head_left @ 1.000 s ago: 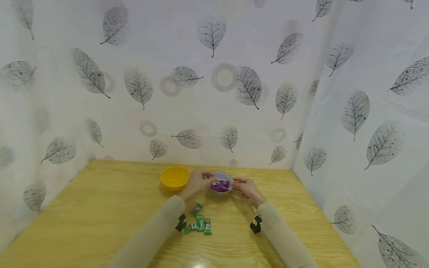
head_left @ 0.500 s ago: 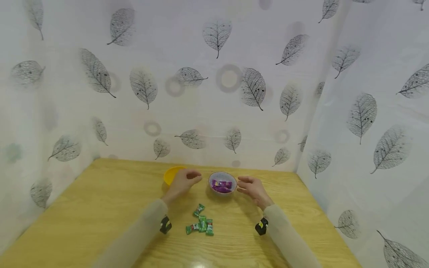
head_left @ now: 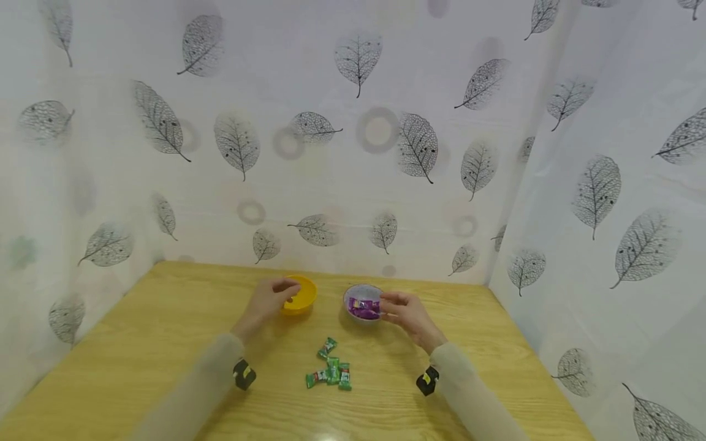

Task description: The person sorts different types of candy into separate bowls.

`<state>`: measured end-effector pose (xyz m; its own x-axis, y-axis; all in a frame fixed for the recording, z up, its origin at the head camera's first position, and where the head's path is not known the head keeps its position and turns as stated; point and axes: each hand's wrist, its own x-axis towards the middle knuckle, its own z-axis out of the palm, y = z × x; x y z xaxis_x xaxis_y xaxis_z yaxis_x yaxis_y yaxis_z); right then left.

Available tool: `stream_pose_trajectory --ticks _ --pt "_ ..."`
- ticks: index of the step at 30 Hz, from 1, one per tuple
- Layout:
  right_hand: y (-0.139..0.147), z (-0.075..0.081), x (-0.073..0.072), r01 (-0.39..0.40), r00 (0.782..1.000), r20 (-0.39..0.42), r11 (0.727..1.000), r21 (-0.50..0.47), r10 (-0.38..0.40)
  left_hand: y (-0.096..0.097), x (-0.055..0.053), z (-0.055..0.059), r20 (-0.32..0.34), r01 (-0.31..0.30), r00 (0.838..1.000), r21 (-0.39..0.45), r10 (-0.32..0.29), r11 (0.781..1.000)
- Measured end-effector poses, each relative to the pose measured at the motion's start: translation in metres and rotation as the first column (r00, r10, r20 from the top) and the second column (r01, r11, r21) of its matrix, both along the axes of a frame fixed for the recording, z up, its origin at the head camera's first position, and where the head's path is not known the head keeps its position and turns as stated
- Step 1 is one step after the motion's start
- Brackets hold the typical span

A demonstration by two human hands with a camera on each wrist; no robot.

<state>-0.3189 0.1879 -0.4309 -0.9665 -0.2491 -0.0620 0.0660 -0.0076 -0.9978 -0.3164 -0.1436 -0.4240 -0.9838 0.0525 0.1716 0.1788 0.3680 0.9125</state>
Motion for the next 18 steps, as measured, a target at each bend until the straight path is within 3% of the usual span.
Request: stream_pose_trajectory --ticks 6,12,18 --pt "-0.005 -0.002 0.003 -0.118 0.993 -0.014 0.993 0.025 0.118 -0.021 -0.006 0.001 0.055 -0.053 0.997 0.116 0.047 0.992" --pt "-0.008 -0.006 0.006 -0.276 0.96 -0.015 0.953 0.128 0.28 -0.037 -0.013 -0.006 0.102 -0.126 0.988 0.099 0.116 0.987" --pt "-0.012 -0.007 0.009 -0.417 0.906 -0.003 0.894 0.163 0.424 -0.048 -0.02 -0.013 0.203 -0.089 0.977 0.148 0.058 0.985"
